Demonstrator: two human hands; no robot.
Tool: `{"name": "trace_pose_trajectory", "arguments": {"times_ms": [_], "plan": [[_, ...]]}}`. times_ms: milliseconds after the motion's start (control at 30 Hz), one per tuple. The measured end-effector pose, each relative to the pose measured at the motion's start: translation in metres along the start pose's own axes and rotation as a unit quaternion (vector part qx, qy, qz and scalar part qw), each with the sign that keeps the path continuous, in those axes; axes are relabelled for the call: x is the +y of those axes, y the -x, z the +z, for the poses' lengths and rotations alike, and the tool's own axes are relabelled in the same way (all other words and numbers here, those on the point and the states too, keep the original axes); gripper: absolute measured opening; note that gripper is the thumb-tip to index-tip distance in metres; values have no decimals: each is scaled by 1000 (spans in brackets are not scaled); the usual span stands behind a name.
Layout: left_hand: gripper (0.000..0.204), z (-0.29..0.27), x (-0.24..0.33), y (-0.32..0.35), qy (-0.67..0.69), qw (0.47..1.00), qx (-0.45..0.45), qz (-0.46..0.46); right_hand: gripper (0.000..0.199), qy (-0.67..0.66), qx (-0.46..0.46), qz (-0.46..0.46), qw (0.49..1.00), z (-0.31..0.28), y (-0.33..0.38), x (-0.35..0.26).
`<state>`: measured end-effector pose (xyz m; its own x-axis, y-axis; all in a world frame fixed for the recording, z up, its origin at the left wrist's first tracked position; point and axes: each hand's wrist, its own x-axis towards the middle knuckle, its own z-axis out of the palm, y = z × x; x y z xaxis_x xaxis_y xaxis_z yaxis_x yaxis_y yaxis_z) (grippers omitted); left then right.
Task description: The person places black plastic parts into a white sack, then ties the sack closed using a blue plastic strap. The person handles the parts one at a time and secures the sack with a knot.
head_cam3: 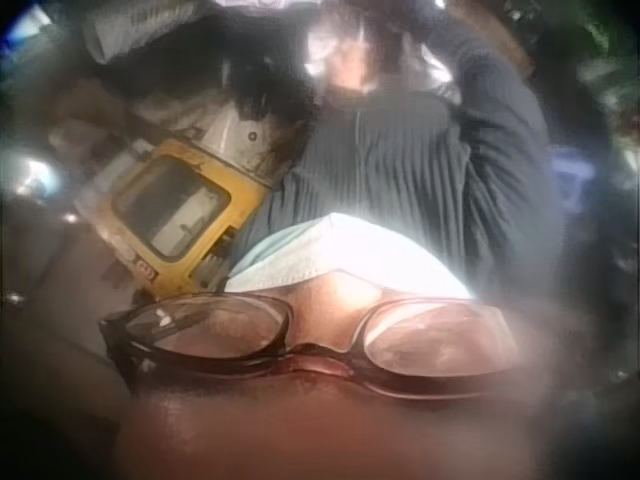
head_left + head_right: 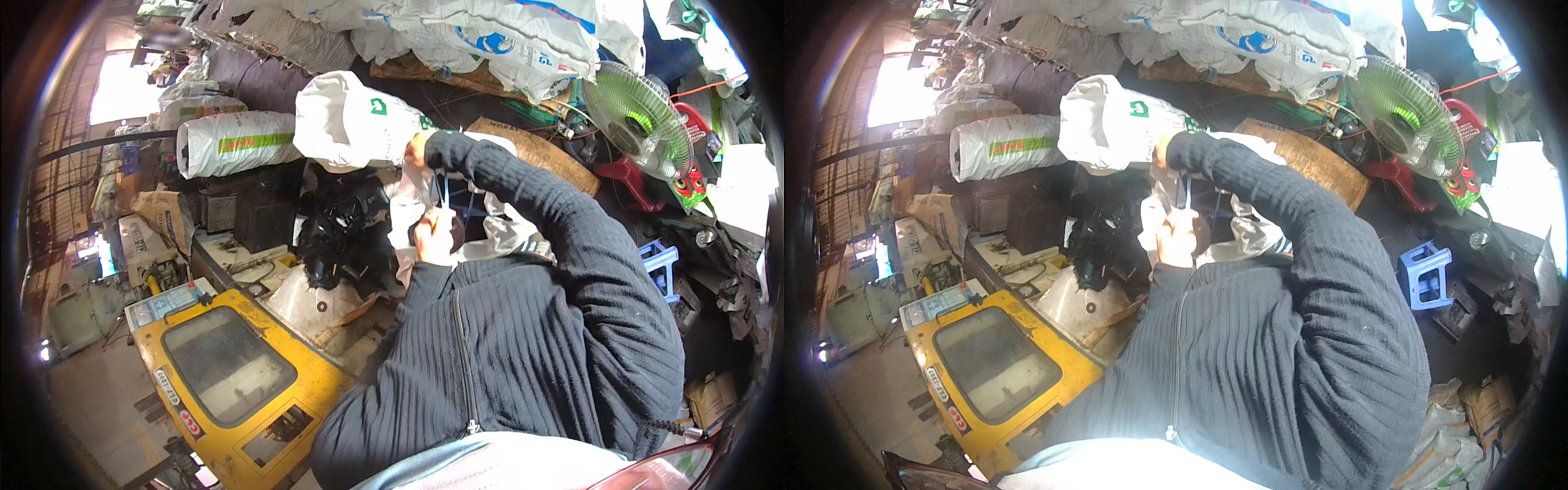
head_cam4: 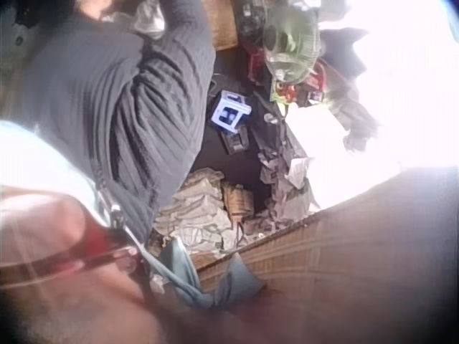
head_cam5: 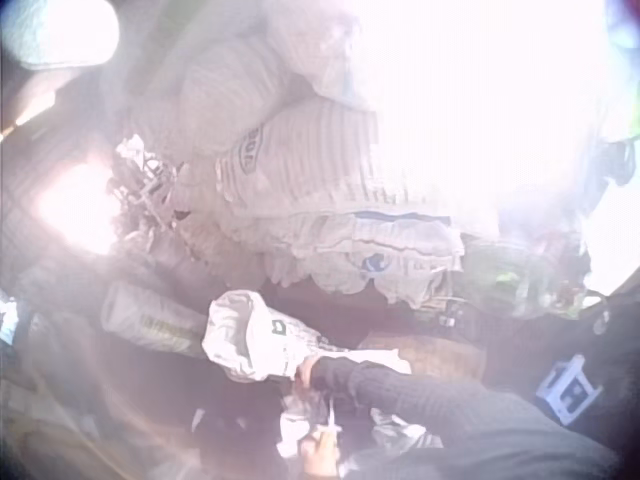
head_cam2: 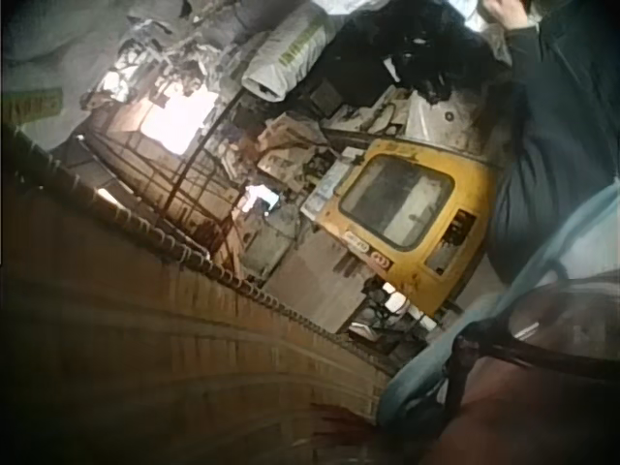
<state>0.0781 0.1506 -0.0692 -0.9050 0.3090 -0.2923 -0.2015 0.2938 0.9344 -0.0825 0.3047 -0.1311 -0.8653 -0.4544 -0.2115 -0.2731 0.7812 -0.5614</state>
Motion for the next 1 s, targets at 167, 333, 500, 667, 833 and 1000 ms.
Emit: {"name": "trace_pose_trajectory", "arguments": {"times_ms": [167,333,500,667,833,1000], "plan": [[18,27,32,-12,-70,996,-7,55,30,-101,25,-15,994,-10,-2,17],[19,20,33,8,-184,979,-8,93,21,38,191,-183,964,26,-6,25],[16,31,42,5,-201,969,0,143,25,143,192,-288,927,-5,13,20],[14,29,47,13,-242,948,-23,205,43,-101,48,19,994,-26,44,-16],[16,11,-14,23,90,995,-7,44,37,-65,513,-88,851,-74,115,24],[11,9,-4,55,109,983,-144,-34,23,-494,294,75,815,-21,234,-17]]}}
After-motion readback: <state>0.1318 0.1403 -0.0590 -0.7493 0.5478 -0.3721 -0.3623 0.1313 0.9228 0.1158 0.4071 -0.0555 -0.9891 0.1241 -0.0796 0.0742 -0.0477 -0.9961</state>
